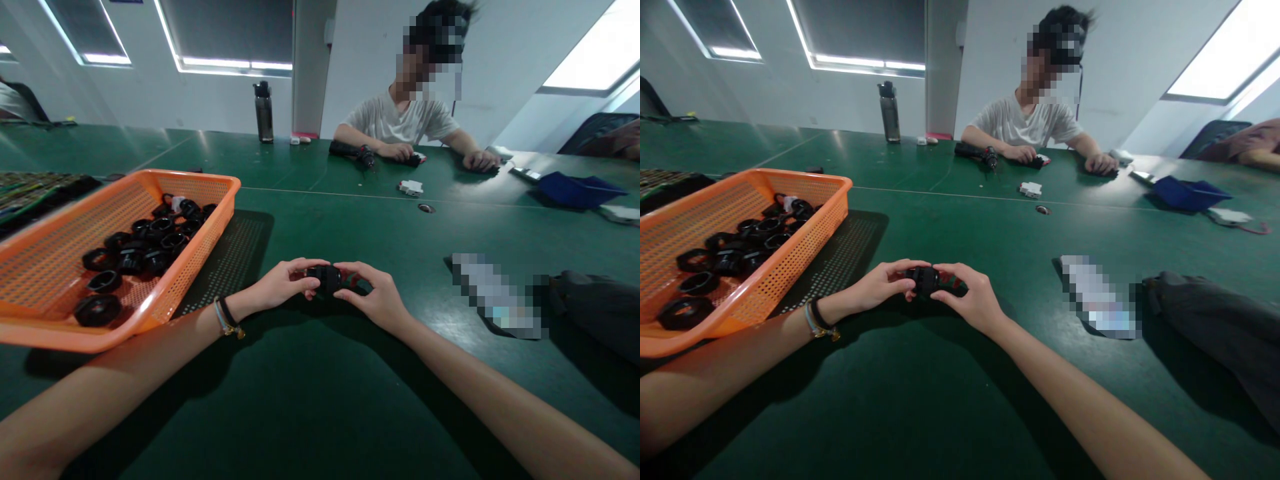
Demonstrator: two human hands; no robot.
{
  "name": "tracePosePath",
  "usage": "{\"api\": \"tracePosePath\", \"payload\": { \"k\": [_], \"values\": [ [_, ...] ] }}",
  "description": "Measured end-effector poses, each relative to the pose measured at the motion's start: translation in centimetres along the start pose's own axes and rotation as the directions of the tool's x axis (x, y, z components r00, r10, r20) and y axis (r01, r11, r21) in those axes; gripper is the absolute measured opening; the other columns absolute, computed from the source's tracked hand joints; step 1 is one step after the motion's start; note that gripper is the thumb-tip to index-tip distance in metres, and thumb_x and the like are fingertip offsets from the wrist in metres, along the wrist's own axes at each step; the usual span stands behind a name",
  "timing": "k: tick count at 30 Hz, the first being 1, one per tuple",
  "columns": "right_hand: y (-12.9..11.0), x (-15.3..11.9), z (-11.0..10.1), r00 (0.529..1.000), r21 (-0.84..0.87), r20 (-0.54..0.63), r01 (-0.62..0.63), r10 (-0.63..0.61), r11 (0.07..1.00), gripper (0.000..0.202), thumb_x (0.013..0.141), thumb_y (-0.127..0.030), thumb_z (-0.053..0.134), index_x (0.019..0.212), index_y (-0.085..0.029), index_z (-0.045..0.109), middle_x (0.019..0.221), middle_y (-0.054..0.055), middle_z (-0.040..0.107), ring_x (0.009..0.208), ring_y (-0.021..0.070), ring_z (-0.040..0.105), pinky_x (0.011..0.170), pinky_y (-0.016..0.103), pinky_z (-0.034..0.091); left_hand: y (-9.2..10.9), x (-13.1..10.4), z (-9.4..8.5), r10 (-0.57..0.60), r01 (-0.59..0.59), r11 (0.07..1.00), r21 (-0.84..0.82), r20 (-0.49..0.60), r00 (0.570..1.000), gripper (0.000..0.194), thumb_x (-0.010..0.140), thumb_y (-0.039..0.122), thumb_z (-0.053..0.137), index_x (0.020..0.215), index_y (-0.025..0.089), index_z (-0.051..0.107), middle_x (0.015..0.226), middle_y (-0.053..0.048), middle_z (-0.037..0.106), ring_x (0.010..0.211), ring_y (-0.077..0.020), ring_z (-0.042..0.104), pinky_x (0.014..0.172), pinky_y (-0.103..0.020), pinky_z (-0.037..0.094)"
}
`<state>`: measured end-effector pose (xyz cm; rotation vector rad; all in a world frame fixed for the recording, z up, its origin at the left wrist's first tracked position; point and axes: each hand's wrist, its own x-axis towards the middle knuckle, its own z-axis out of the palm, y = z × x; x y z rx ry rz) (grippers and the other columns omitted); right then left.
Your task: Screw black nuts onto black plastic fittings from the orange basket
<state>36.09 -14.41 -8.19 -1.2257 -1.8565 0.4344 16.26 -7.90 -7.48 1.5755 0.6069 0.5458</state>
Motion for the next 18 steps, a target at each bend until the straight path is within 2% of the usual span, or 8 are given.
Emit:
{"api": "tracePosePath", "payload": {
  "k": [18],
  "values": [
    [0.08,0.02,0.0,1.0,-0.004,0.011,-0.015,0.015,1.0,0.031,0.076,-0.036,0.065,0.103,-0.021,0.063,0.084,0.003,0.069,0.073,0.0174,0.063,0.066,0.031,0.053,0.21,-0.09,0.11,-0.006,0.006,1.0,0.02,-0.005,1.0,0.041,0.075,0.026,0.06,0.114,0.015,0.057,0.087,-0.001,0.057,0.061,-0.0077,0.054,0.064,-0.024,0.047]
  ]
}}
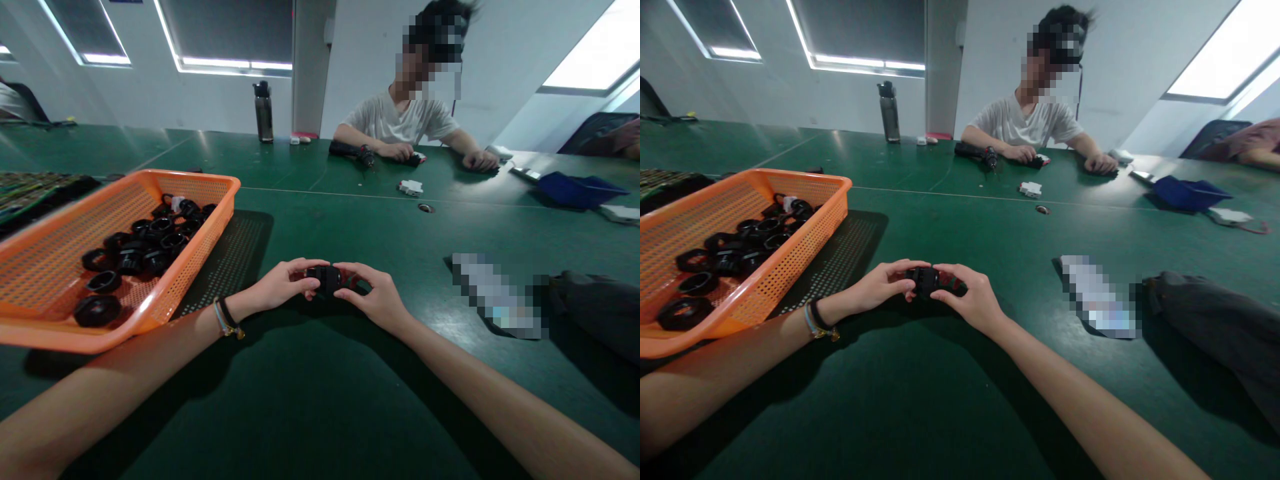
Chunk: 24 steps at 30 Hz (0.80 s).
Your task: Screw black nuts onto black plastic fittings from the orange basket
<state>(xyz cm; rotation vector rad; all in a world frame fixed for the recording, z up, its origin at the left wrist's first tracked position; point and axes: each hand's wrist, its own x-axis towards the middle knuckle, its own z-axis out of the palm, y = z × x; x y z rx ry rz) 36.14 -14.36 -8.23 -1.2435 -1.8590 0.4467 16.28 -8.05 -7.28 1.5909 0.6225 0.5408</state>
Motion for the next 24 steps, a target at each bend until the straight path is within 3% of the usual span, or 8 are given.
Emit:
{"api": "tracePosePath", "payload": {
  "k": [14,24],
  "values": [
    [-0.08,0.05,-0.13,1.0,0.001,0.012,0.004,-0.004,1.0,0.032,0.076,-0.036,0.063,0.105,-0.021,0.063,0.082,0.003,0.068,0.072,0.0174,0.062,0.065,0.031,0.052,-0.07,0.04,0.08,-0.008,0.008,1.0,-0.005,-0.007,1.0,0.044,0.076,0.024,0.059,0.118,0.013,0.055,0.078,0.0,0.059,0.062,-0.0085,0.054,0.068,-0.025,0.048],
    [0.08,-0.03,0.08,0.999,-0.044,-0.014,0.045,-0.045,0.998,0.035,0.076,-0.029,0.064,0.11,-0.024,0.061,0.094,0.005,0.067,0.085,0.0198,0.063,0.073,0.035,0.052,-0.28,0.23,0.1,-0.035,0.034,0.998,-0.059,-0.029,0.999,0.046,0.076,0.022,0.06,0.121,0.013,0.054,0.076,0.001,0.06,0.061,-0.0081,0.054,0.066,-0.023,0.049]
  ]
}}
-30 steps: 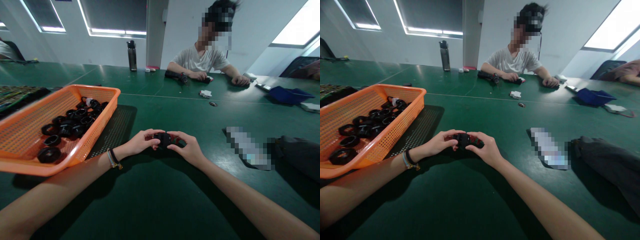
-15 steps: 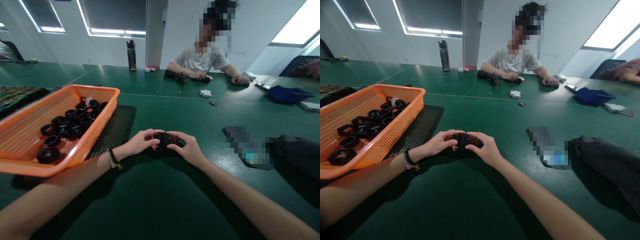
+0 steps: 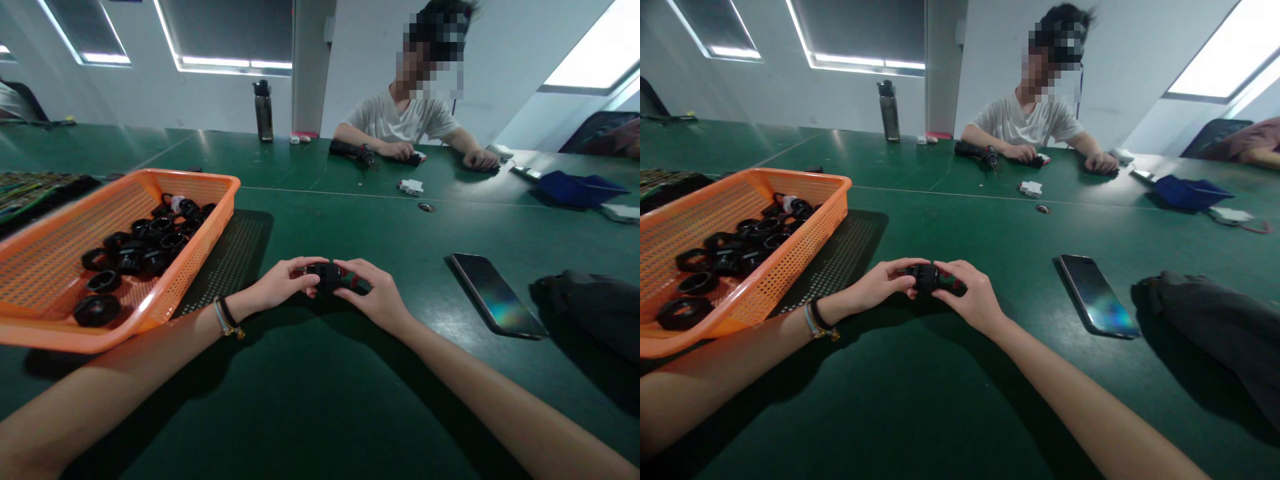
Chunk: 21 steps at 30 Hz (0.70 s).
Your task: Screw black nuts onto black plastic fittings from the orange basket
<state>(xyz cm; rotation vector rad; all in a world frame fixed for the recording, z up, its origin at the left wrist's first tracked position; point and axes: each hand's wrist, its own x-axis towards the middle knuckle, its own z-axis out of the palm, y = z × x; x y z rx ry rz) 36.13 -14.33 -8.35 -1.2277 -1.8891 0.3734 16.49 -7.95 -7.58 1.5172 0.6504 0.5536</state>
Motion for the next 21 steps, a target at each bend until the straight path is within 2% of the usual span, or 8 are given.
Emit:
{"api": "tracePosePath", "payload": {
  "k": [13,21],
  "values": [
    [-0.07,-0.02,-0.03,1.0,0.018,0.002,-0.026,0.026,1.0,0.032,0.075,-0.03,0.066,0.105,-0.022,0.06,0.089,0.003,0.068,0.079,0.0188,0.063,0.068,0.032,0.052,0.09,-0.08,-0.01,-0.002,0.002,1.0,-0.004,0.001,1.0,0.047,0.075,0.023,0.061,0.12,0.012,0.054,0.078,0.0,0.061,0.062,-0.0084,0.056,0.068,-0.025,0.048],
    [0.06,-0.03,0.01,1.0,0.024,0.004,-0.025,0.025,0.999,0.033,0.074,-0.027,0.067,0.105,-0.02,0.06,0.091,0.004,0.068,0.079,0.018,0.063,0.072,0.032,0.051,0.03,-0.08,-0.02,-0.003,0.003,1.0,-0.003,0.005,1.0,0.045,0.076,0.024,0.06,0.119,0.012,0.054,0.077,0.0,0.061,0.062,-0.0083,0.056,0.066,-0.024,0.048]
  ]
}}
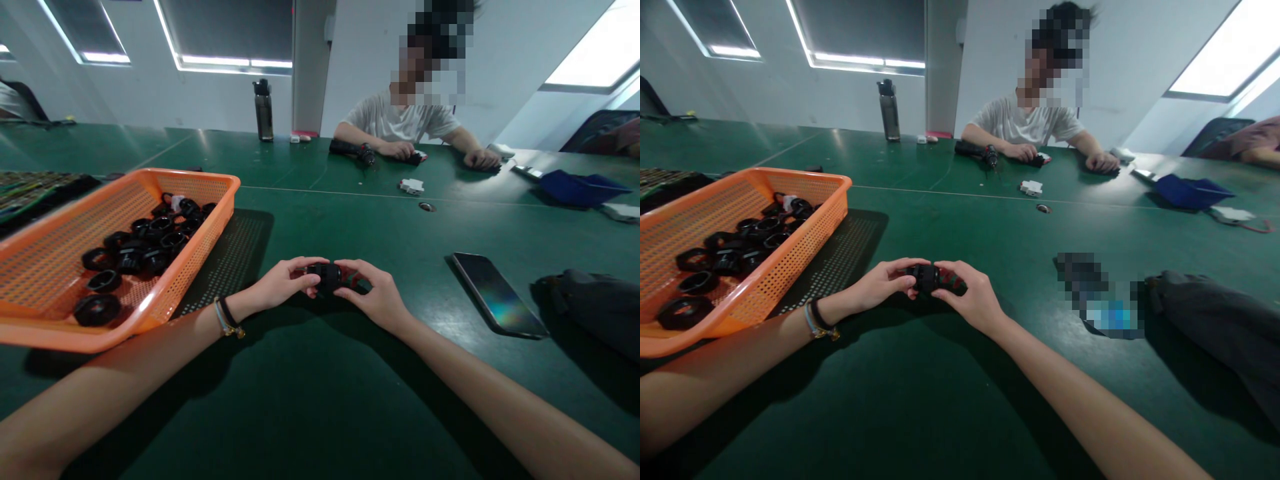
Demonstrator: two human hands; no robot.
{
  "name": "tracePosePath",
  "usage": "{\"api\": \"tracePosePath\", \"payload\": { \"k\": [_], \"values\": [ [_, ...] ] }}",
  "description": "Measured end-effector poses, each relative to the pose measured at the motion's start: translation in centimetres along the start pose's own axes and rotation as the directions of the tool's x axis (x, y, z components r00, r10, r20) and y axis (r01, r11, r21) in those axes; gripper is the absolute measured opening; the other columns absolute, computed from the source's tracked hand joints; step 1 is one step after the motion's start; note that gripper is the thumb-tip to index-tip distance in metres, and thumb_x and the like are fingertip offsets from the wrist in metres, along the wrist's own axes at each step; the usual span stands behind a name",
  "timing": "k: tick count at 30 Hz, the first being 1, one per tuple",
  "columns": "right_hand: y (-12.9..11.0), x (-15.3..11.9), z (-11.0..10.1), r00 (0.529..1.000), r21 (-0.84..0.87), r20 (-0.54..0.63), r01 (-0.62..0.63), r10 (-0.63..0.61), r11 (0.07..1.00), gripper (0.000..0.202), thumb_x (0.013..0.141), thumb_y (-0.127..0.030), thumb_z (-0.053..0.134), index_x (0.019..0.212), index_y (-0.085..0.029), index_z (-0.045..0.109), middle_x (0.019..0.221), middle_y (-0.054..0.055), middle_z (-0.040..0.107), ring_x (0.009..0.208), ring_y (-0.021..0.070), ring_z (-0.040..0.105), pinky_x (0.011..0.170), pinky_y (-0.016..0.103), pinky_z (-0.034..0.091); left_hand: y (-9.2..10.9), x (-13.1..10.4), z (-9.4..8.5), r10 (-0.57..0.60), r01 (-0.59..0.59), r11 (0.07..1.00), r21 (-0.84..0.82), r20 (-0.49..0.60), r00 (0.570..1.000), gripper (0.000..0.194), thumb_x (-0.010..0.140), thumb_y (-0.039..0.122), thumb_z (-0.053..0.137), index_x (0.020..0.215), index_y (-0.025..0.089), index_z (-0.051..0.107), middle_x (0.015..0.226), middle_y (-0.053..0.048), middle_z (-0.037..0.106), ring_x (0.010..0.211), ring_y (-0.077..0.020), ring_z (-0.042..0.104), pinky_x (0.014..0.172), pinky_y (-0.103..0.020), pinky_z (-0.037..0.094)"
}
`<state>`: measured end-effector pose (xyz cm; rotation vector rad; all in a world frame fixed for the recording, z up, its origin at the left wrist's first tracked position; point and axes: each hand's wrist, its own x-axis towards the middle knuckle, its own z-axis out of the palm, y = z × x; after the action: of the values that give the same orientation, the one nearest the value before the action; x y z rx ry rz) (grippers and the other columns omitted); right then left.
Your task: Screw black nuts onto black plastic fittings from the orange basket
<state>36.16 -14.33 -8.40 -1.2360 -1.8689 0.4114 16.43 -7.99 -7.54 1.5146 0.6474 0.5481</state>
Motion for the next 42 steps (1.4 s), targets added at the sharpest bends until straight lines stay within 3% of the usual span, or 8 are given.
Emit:
{"api": "tracePosePath", "payload": {
  "k": [42],
  "values": [
    [-0.04,0.18,0.03,0.994,0.064,0.047,-0.104,0.101,0.993,0.03,0.074,-0.031,0.066,0.102,-0.021,0.062,0.086,0.003,0.07,0.072,0.0166,0.064,0.067,0.031,0.052,-0.05,-0.13,0.03,0.034,-0.034,0.998,0.06,0.001,0.999,0.042,0.077,0.024,0.059,0.117,0.012,0.055,0.08,-0.001,0.059,0.061,-0.0084,0.056,0.067,-0.025,0.048]
  ]
}}
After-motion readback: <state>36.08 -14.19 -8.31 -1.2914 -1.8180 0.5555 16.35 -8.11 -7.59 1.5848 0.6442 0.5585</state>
